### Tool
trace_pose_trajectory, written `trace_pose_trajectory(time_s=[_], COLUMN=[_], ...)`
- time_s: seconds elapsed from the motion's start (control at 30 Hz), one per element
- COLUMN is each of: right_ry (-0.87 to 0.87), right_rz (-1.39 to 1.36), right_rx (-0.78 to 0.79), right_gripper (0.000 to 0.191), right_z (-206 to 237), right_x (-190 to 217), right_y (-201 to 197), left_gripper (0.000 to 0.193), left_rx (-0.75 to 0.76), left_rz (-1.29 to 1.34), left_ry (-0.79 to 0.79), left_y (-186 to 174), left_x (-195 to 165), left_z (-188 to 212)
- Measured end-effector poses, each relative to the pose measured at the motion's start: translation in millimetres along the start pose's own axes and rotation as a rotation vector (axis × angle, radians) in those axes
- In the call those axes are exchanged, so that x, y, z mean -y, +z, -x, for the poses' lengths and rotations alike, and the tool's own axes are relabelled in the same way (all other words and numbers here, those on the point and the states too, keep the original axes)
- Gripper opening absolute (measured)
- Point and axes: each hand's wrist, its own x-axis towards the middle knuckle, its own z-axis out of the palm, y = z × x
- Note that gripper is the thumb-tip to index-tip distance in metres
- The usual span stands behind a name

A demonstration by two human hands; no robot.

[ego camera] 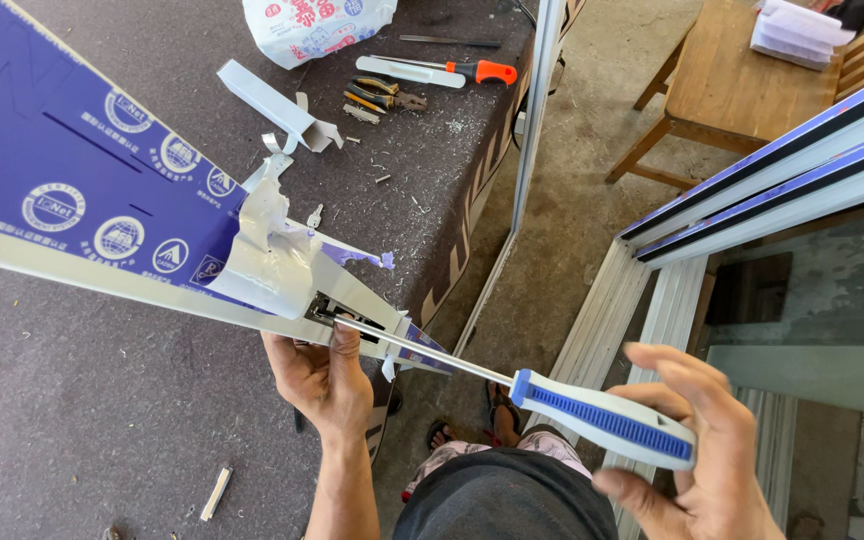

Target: The person assembles a white aluminum window frame by inserting small metal components into slots and securing them with a screwdriver. They repeatedly adjust the frame, insert parts, and tighten screws at multiple locations along the frame.

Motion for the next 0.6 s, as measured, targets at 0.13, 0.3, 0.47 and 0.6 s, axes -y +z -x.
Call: trace_pose_trajectory(time_s=[0.13,0.3,0.47,0.6], right_ry=[0.223,0.154,-0.391,-0.291], right_rz=[0.078,0.32,0.521,0.513], right_rx=[0.033,0.041,0.068,0.325], right_gripper=[0.047,0.058,0.05,0.05], right_z=[1,-2,-27,-44], right_x=[-6,0,7,17], right_y=[-7,-6,1,-15], left_gripper=[0.044,0.042,0.04,0.039], left_rx=[-0.007,-0.008,-0.005,-0.024], left_rz=[-0.014,0.0,0.077,0.094], left_ry=[0.005,0.013,0.011,0.023], left_y=[0,0,0,2], left_x=[2,2,3,6], left_z=[-1,0,-1,-1])
